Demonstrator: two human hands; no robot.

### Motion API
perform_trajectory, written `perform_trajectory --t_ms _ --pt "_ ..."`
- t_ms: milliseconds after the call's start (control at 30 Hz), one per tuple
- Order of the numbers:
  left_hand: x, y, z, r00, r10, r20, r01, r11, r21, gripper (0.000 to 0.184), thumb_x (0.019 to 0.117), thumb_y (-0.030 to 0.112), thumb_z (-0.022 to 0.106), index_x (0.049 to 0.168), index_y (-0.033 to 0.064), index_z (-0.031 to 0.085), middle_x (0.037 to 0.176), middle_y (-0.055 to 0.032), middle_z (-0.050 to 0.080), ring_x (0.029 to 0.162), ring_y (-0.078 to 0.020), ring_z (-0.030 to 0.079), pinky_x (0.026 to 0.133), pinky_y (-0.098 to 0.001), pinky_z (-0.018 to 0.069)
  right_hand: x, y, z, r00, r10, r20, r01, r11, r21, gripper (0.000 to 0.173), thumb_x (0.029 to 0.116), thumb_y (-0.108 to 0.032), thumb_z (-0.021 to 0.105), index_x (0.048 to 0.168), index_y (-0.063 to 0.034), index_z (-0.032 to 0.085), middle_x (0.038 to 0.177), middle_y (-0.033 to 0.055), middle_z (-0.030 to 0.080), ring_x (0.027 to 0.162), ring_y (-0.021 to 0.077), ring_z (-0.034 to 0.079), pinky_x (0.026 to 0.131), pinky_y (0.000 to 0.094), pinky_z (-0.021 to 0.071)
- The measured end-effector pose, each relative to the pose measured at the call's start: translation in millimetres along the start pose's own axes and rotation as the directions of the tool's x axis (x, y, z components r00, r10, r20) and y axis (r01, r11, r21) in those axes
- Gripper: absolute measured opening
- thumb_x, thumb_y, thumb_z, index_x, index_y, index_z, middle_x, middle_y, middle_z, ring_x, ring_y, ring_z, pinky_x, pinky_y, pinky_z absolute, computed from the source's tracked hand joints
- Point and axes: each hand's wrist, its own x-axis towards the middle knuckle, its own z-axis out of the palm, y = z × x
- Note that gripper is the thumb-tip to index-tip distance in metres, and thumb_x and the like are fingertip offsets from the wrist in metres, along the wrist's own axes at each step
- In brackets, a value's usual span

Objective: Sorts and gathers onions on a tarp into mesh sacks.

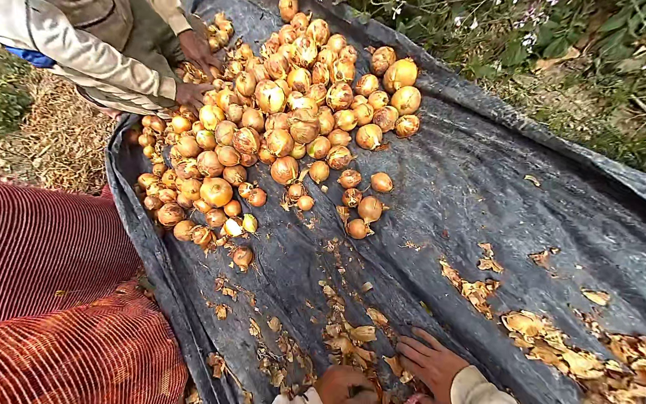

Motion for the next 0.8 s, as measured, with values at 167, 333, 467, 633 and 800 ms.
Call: perform_trajectory --t_ms 167,333,467,633,800 --pt "206.9 37.1 -167.2 0.812 -0.044 -0.582 0.254 0.925 0.284 0.077 0.0815 0.044 0.086 0.144 0.0096 0.059 0.155 -0.0261 0.043 0.140 -0.0478 0.044 0.108 -0.0620 0.0437 2.0 6.1 -1.1 1.000 0.000 -0.020 0.001 1.000 0.020 0.067 0.0916 -0.043 0.074 0.143 -0.0031 0.058 0.159 0.0146 0.046 0.155 0.0309 0.031 0.126 0.0605 0.0138" --pt "285.3 22.7 -165.0 0.721 -0.303 -0.623 0.595 0.733 0.331 0.085 0.0788 0.052 0.085 0.153 0.0294 0.050 0.172 -0.0146 0.015 0.151 -0.0540 0.019 0.097 -0.0740 0.0445 4.2 5.3 4.8 1.000 -0.002 0.013 0.001 1.000 0.031 0.068 0.0911 -0.043 0.074 0.143 -0.0023 0.056 0.160 0.0141 0.044 0.156 0.0304 0.028 0.127 0.0592 0.0117" --pt "275.3 0.7 -160.0 0.653 -0.314 -0.689 0.608 0.760 0.230 0.083 0.0810 0.058 0.081 0.152 0.0293 0.051 0.171 -0.0214 0.008 0.135 -0.0537 0.044 0.093 -0.0660 0.0508 6.8 4.6 4.2 1.000 -0.009 0.014 0.009 1.000 0.023 0.068 0.0929 -0.043 0.072 0.143 -0.0008 0.056 0.161 0.0150 0.042 0.156 0.0310 0.027 0.127 0.0587 0.0106" --pt "275.1 5.9 -144.6 0.550 -0.452 -0.702 0.624 0.782 -0.015 0.088 0.0763 0.047 0.089 0.153 0.0284 0.049 0.168 -0.0310 0.002 0.119 -0.0522 0.058 0.090 -0.0586 0.0553 8.2 2.5 10.4 0.998 -0.005 -0.055 0.007 1.000 0.023 0.065 0.0892 -0.042 0.076 0.137 -0.0003 0.061 0.157 0.0151 0.048 0.154 0.0311 0.032 0.126 0.0599 0.0144" --pt "259.8 9.8 -120.9 0.527 -0.473 -0.706 0.582 0.806 -0.106 0.086 0.0744 0.047 0.090 0.150 0.0254 0.053 0.168 -0.0317 0.004 0.122 -0.0527 0.056 0.091 -0.0589 0.0545 5.1 2.3 12.3 0.992 -0.006 -0.129 0.000 0.999 -0.044 0.063 0.0854 -0.044 0.079 0.131 -0.0030 0.066 0.150 0.0134 0.056 0.150 0.0305 0.041 0.123 0.0611 0.0220"
